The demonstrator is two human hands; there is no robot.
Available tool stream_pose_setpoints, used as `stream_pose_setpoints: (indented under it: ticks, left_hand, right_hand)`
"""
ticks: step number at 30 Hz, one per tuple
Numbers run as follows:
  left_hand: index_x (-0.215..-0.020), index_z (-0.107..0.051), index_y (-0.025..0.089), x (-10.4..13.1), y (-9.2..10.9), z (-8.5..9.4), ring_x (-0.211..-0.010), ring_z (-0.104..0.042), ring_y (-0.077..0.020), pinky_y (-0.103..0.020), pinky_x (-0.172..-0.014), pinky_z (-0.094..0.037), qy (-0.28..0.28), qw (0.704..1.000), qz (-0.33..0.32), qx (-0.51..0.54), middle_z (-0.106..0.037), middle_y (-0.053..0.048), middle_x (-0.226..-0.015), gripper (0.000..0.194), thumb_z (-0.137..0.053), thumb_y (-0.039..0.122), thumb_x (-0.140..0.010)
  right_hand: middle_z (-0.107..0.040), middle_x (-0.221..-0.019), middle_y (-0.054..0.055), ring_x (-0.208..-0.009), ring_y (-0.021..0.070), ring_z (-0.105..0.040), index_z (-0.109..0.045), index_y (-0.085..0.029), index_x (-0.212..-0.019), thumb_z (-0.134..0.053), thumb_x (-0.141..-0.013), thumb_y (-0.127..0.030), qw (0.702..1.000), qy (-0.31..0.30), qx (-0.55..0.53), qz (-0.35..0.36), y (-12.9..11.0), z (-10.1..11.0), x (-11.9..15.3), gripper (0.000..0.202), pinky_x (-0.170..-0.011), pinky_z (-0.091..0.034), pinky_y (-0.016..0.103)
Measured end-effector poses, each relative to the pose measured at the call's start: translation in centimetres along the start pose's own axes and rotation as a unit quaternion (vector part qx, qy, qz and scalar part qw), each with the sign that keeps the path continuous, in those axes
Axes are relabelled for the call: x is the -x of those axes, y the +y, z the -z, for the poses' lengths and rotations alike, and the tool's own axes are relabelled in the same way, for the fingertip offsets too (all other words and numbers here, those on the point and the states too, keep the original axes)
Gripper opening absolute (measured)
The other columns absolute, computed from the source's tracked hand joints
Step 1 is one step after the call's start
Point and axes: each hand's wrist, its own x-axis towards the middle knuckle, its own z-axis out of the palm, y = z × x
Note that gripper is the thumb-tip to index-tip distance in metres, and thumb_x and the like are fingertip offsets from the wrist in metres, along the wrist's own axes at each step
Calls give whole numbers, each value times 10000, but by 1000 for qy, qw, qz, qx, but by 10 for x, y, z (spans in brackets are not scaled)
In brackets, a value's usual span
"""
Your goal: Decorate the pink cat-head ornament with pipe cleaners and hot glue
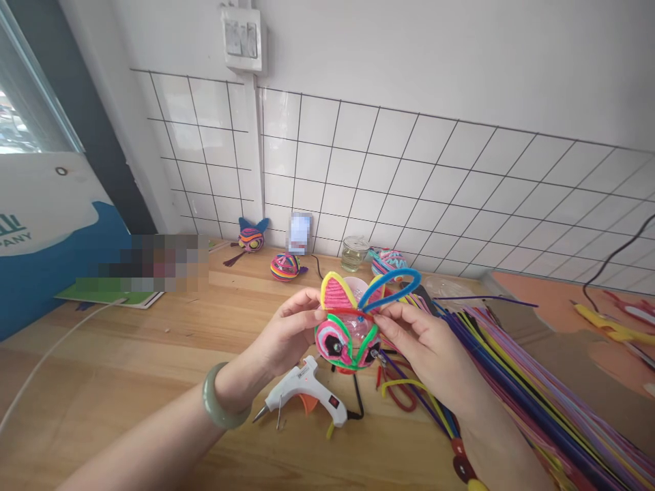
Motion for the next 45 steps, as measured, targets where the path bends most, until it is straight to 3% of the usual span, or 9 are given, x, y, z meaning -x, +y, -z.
stream_pose_setpoints:
  ticks: [10,20,31,45]
  left_hand:
    - [-866,-646,172,1,1,-1,-821,-650,-207,-325,-748,-499,-9,1000,-3,11,-677,-42,-859,172,-719,207,-714]
    - [-855,-633,176,2,0,-1,-621,-580,-135,-317,-710,-489,-3,999,14,28,-633,-2,-732,174,-708,190,-698]
    - [-878,-625,175,2,-1,-5,-655,-592,-152,-319,-724,-479,4,999,12,45,-634,-13,-760,190,-671,185,-694]
    - [-877,-626,174,4,-1,-7,-693,-580,-150,-350,-772,-485,5,998,2,64,-623,-18,-816,181,-659,147,-702]
  right_hand:
    - [-723,-1033,81,-914,240,-695,-672,-193,-940,-585,-854,-522,1000,1,5,-5,1,0,1,351,-845,-572,352]
    - [-722,-1033,71,-918,231,-693,-661,-200,-896,-588,-844,-528,1000,-1,12,-7,3,-1,-1,340,-847,-560,329]
    - [-706,-921,50,-865,214,-676,-672,-210,-868,-559,-868,-514,997,30,75,19,0,-3,1,324,-793,-566,305]
    - [-707,-953,57,-900,224,-668,-671,-209,-891,-559,-867,-512,997,33,73,15,0,-4,2,323,-807,-555,316]
